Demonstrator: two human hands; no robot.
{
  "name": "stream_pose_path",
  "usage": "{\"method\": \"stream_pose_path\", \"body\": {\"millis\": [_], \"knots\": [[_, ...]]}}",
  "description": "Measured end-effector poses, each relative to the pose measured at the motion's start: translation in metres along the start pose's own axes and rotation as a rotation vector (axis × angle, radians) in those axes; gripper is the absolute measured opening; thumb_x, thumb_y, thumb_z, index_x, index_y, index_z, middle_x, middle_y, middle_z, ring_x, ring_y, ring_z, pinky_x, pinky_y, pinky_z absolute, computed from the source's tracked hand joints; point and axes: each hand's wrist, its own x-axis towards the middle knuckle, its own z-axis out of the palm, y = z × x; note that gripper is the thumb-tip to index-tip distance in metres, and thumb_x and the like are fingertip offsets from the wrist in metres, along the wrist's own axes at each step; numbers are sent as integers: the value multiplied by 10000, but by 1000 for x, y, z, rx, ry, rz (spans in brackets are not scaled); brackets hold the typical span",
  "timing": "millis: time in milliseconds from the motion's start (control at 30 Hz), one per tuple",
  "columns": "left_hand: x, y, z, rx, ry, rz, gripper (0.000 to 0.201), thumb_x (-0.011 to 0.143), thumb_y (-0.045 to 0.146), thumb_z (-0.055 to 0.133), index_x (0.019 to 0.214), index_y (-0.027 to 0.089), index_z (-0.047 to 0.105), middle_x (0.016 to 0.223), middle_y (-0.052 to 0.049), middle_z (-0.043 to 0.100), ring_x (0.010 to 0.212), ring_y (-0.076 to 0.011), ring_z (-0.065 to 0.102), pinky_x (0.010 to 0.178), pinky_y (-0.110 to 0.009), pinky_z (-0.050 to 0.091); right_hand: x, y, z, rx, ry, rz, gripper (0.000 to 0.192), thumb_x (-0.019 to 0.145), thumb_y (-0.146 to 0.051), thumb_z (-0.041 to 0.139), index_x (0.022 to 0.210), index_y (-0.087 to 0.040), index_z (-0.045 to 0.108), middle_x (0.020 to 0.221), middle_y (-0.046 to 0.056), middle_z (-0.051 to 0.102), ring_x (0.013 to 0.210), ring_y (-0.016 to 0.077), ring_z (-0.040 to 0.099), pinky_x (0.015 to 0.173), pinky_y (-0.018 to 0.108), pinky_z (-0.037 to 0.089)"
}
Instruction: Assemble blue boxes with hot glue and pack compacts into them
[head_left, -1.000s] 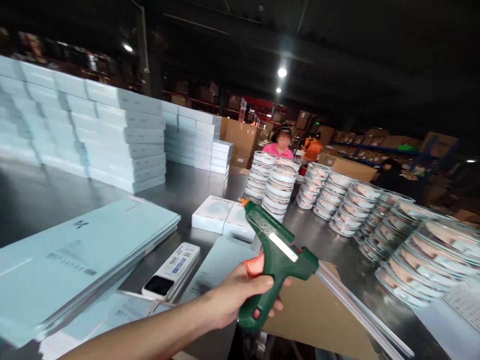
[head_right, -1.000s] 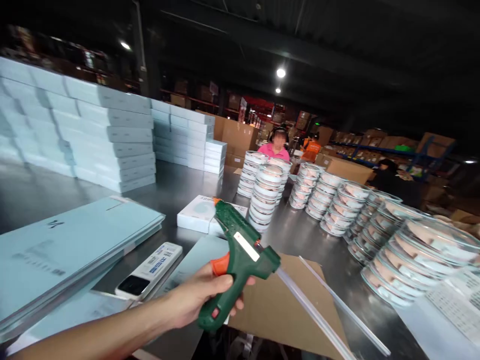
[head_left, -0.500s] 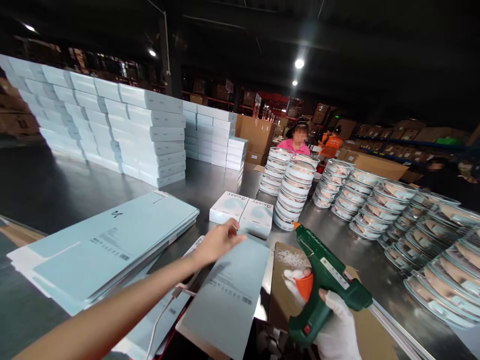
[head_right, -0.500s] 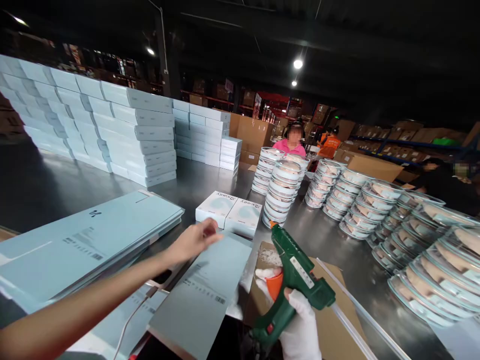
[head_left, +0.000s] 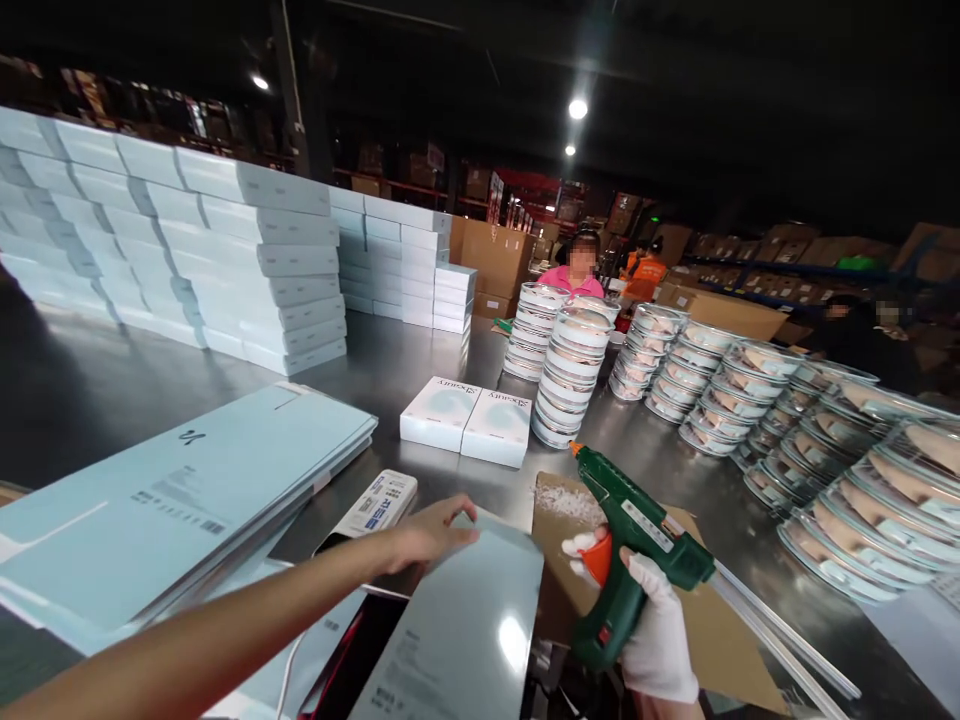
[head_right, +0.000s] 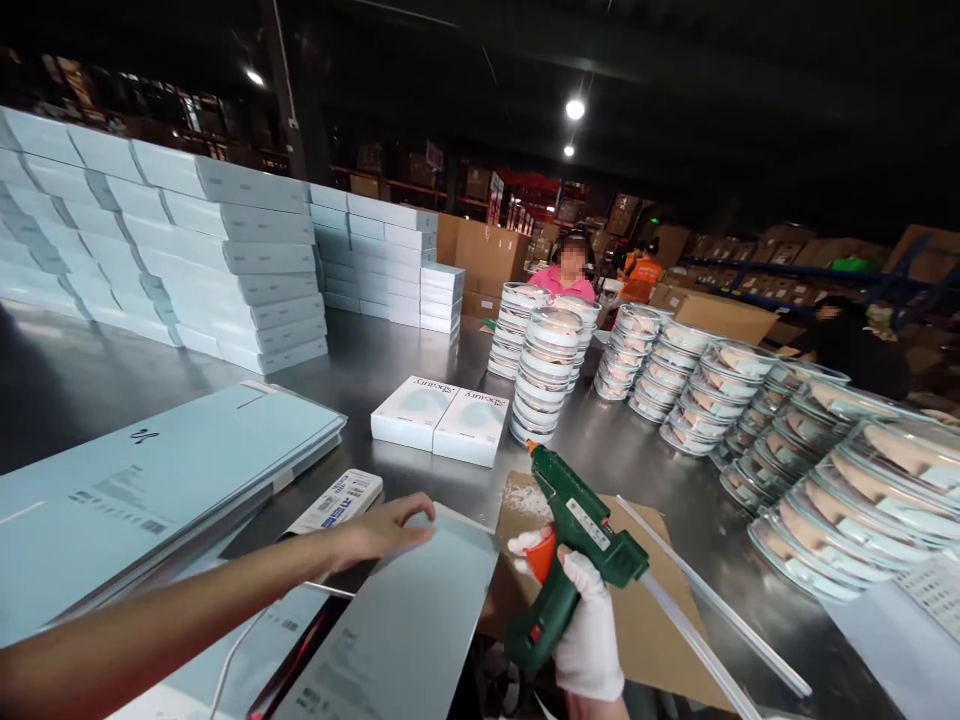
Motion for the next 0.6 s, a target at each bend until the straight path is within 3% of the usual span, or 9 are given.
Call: {"method": "stream_pose_path", "body": {"millis": [100, 167, 267, 400, 500, 600], "knots": [[-25, -10, 13, -60, 26, 37, 275, 961, 284, 698, 1206, 169, 646, 1129, -47, 699, 951, -240, 701, 843, -416, 592, -3, -1, 3, -6, -3, -6, 345, 564, -462, 888, 753, -180, 825, 803, 98, 818, 782, 302, 761, 842, 447, 609], [-35, -14, 16, -137, 69, 25, 407, 937, 306, 709, 1303, 179, 582, 1211, -85, 688, 1001, -252, 703, 867, -413, 579, -7, -1, 3, -8, -1, -7, 330, 581, -461, 873, 754, -185, 827, 804, 92, 819, 799, 302, 759, 836, 441, 610], [-45, -16, 12, -250, 100, 11, 644, 806, 518, 768, 1301, 165, 555, 1252, -148, 692, 1075, -318, 703, 814, -362, 568, -16, -1, -1, -24, -13, -10, 323, 607, -460, 864, 797, -201, 836, 834, 82, 822, 828, 305, 755, 826, 431, 609], [-64, -13, -2, -324, 7, 26, 801, 598, 700, 812, 1178, 194, 589, 1127, -132, 742, 1005, -349, 726, 662, -327, 554, -29, -6, -9, -40, -27, -25, 258, 598, -418, 877, 774, -236, 829, 822, 55, 818, 807, 298, 752, 762, 396, 615], [-77, -3, -21, -315, -60, 48, 791, 597, 695, 827, 1160, 194, 587, 974, -108, 760, 865, -330, 735, 558, -312, 528, -32, -18, -7, -172, -45, -99, 240, 635, -415, 816, 758, -209, 816, 767, 72, 806, 744, 290, 748, 752, 409, 622], [-84, 9, -40, -292, 36, 185, 695, 642, 624, 847, 1133, 236, 545, 878, -12, 709, 792, -243, 683, 619, -280, 519, -17, -36, 0, -459, -8, -318, 311, 685, -438, 697, 803, -170, 801, 810, 111, 806, 738, 291, 743, 760, 448, 623]]}}
